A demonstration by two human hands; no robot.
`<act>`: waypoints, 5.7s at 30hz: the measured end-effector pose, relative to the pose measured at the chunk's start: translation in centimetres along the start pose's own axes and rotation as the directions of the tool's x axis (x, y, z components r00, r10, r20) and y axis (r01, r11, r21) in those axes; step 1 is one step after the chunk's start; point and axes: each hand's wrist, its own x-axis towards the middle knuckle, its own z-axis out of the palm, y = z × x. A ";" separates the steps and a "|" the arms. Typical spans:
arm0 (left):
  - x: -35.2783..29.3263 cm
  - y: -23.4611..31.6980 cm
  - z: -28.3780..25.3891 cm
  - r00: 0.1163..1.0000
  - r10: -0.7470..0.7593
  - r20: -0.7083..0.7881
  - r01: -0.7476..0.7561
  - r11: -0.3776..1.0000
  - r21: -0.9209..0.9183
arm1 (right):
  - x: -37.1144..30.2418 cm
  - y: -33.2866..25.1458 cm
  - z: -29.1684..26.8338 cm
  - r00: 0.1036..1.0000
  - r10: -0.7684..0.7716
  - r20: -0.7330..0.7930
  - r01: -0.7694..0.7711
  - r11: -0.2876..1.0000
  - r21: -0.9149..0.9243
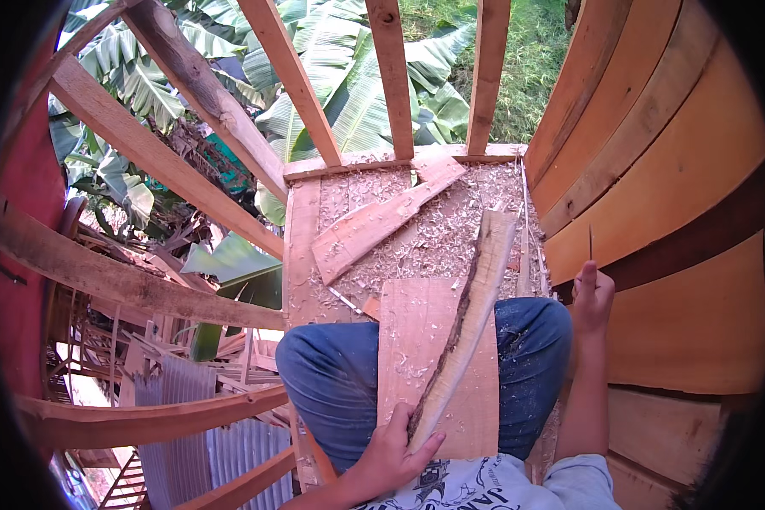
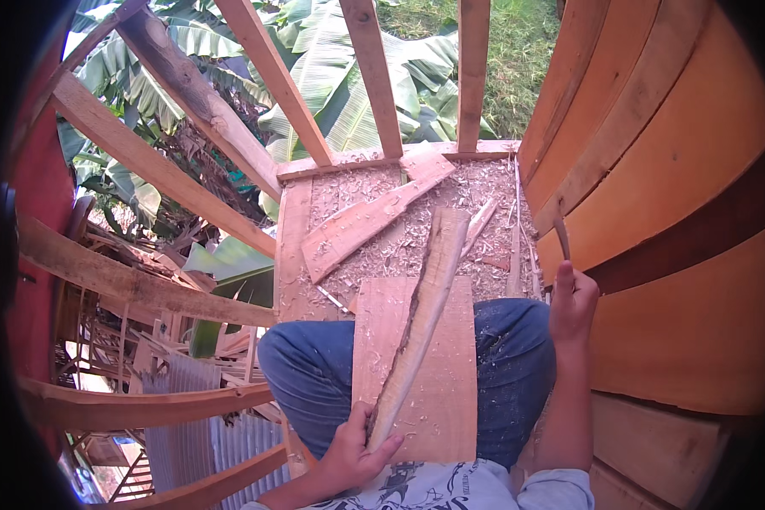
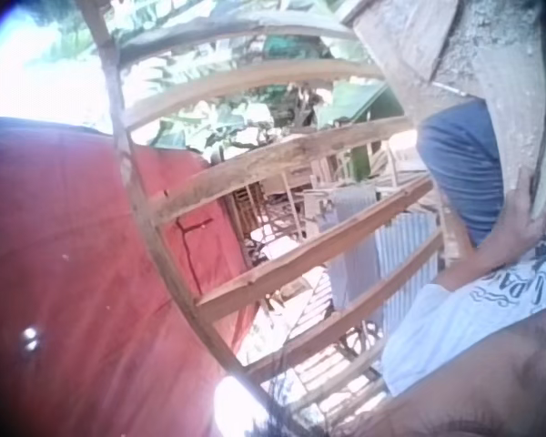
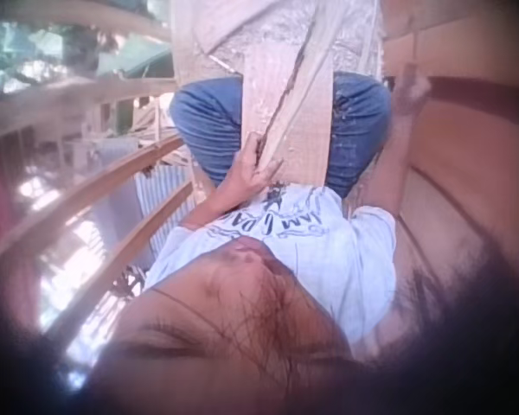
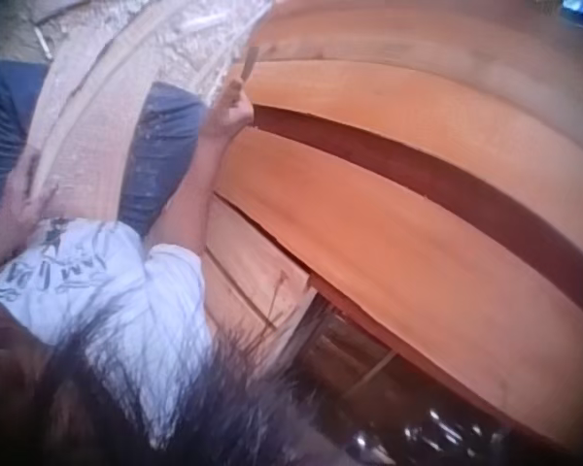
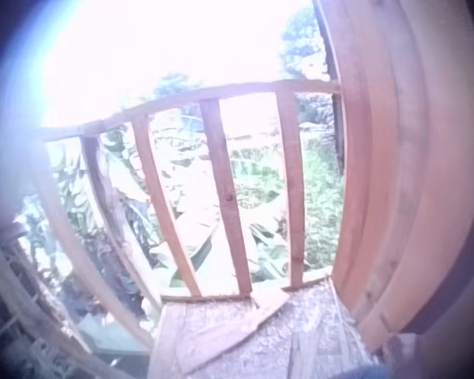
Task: The person sits cross-legged on a wooden platform and uses a curved knife to carve a long piece of wood. They hold the wood with their left hand and shave thin layers off the surface with their right hand, creating wood shavings that accumulate on the platform.
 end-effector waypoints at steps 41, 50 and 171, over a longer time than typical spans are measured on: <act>-0.3 -0.4 -0.4 0.999 0.029 -0.023 -0.031 0.998 -0.064 | -4.6 -5.1 4.0 0.779 -0.442 0.444 0.503 0.864 -0.023; 0.2 -1.5 -0.2 0.977 0.185 -0.104 -0.201 0.965 -0.171 | -5.2 -6.7 4.4 0.661 -0.478 0.579 0.588 0.809 -0.004; 2.7 -2.6 -2.8 0.983 0.144 0.114 -0.096 0.933 -0.347 | -5.8 -10.7 2.0 0.580 -0.041 0.813 0.074 0.997 -0.003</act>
